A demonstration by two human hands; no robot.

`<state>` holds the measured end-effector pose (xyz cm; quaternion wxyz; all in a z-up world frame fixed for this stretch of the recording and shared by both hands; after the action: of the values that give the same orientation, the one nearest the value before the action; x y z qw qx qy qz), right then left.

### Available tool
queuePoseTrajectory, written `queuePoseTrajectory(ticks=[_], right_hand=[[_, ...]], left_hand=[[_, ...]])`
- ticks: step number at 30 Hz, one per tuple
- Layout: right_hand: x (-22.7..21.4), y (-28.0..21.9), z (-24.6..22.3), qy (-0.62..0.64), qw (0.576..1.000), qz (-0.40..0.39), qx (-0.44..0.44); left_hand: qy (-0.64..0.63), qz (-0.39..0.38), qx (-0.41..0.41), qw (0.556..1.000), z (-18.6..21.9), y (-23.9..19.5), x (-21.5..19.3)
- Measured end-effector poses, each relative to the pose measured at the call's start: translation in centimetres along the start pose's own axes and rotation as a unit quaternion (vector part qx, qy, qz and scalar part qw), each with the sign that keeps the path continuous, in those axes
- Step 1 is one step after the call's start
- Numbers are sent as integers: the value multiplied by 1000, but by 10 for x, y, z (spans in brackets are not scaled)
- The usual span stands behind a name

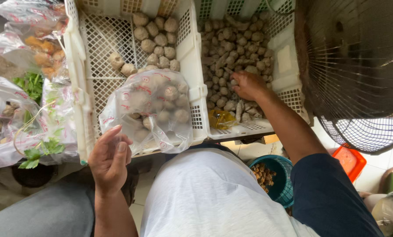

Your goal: The person transfers small round meatballs from a white crate into a clear plastic bag using both hands. The person repeatedly scoops handfuls from the crate and places them into the bag, which is held open with the left hand.

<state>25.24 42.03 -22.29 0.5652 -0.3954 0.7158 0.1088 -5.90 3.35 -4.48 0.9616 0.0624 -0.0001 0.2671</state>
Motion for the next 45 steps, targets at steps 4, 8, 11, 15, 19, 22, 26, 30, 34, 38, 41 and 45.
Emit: queuePoseTrajectory(ticks=[4, 8, 11, 15, 19, 22, 26, 30, 34, 38, 41, 45], right_hand=[[-19, -21, 10, 640, 761, -56, 88], [-57, -41, -2, 838, 537, -94, -26], [-66, -52, -10, 857, 502, -80, -83], [-70, -52, -12, 851, 511, -50, -116], [-66, -51, -8, 843, 525, -40, -112], [-60, -50, -6, 830, 546, -26, -114], [-57, -49, -4, 815, 567, -9, -115], [-61, -45, -2, 814, 570, -4, -112], [-57, -41, 2, 750, 659, 60, -13], [-56, -32, -8, 458, 888, 39, 23], [-44, -33, -18, 129, 989, -57, 49], [-23, -37, -16, -105, 980, -148, 81]], left_hand=[[6, 10, 14, 1000, -1, -7, -2], [16, 14, 14, 1000, 0, -1, 0], [4, 19, 15, 1000, 1, -3, 1], [2, 23, 9, 1000, 0, -3, 0], [-18, 27, 7, 999, -1, -2, 1], [-20, 29, 3, 999, -1, -4, 0], [-21, 29, 5, 999, -2, -2, 0], [-7, 26, 24, 999, -1, -2, 0], [-18, 29, 9, 999, -3, -5, -2], [-18, 33, 8, 999, -2, -4, -1], [-13, 33, 4, 999, -1, -4, -1], [-11, 28, 8, 1000, -5, -4, -4]])
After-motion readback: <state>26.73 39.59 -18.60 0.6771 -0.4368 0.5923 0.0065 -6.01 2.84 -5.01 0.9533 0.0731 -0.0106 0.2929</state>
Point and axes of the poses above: each hand's wrist, its own y-axis towards the middle knuckle, its own x-axis out of the palm, z = x × y, the point moved 4 cm from there along y, towards the middle knuckle, and after that the axes turned 4 degrees about y, right-handed, at the moved point
